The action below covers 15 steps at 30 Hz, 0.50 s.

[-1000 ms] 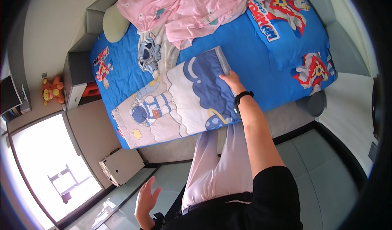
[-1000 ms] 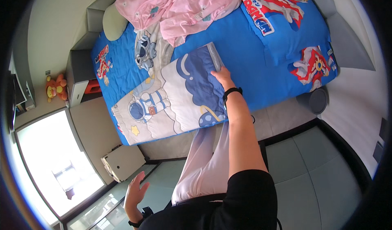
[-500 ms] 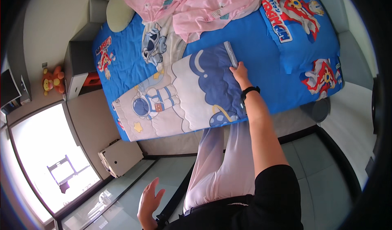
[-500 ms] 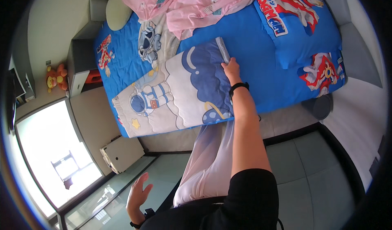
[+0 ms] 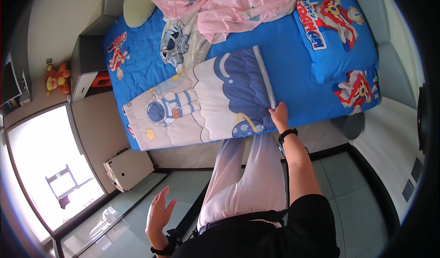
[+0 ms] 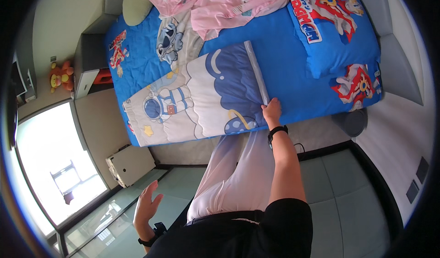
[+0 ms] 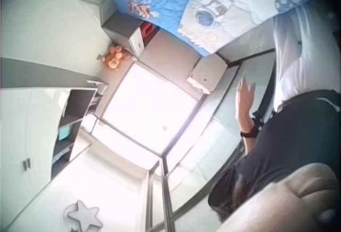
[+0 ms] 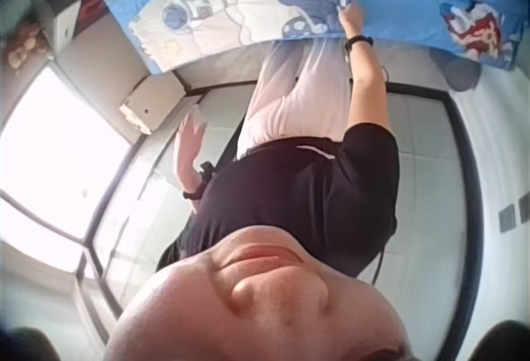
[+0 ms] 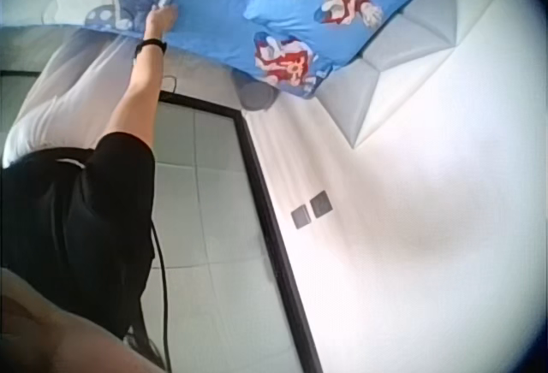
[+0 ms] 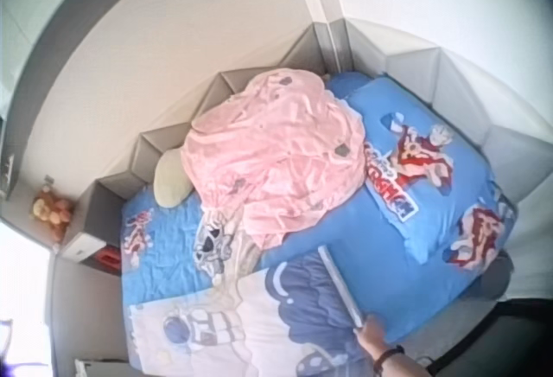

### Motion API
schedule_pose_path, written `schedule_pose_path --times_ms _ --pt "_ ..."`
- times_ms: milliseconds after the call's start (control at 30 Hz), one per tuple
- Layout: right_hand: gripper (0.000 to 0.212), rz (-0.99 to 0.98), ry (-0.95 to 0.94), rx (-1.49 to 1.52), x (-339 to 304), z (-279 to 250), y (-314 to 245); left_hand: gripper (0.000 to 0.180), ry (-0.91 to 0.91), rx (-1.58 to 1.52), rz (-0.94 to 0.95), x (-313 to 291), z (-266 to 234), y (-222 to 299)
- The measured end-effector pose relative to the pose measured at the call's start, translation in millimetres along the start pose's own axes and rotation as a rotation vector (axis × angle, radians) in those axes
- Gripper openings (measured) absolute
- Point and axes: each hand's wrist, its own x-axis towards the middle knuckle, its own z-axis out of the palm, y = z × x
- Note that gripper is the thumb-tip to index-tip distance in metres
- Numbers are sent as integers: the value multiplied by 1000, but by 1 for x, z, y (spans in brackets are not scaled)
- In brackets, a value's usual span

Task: The person folds a patterned blanket on a bed and places it inside an overhead storage compartment in a bedroom.

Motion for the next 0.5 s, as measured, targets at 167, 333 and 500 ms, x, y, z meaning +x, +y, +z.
schedule_pose_path --times_ms 167,333,500 --pt "60 75 -16 176 3 -3 1 44 3 13 36 -8 2 0" --pt "64 108 -213 369 4 -4 0 44 64 -6 20 -17 4 -3" --pt "45 85 -312 619 1 -7 -8 45 121 -15 82 -20 11 -14"
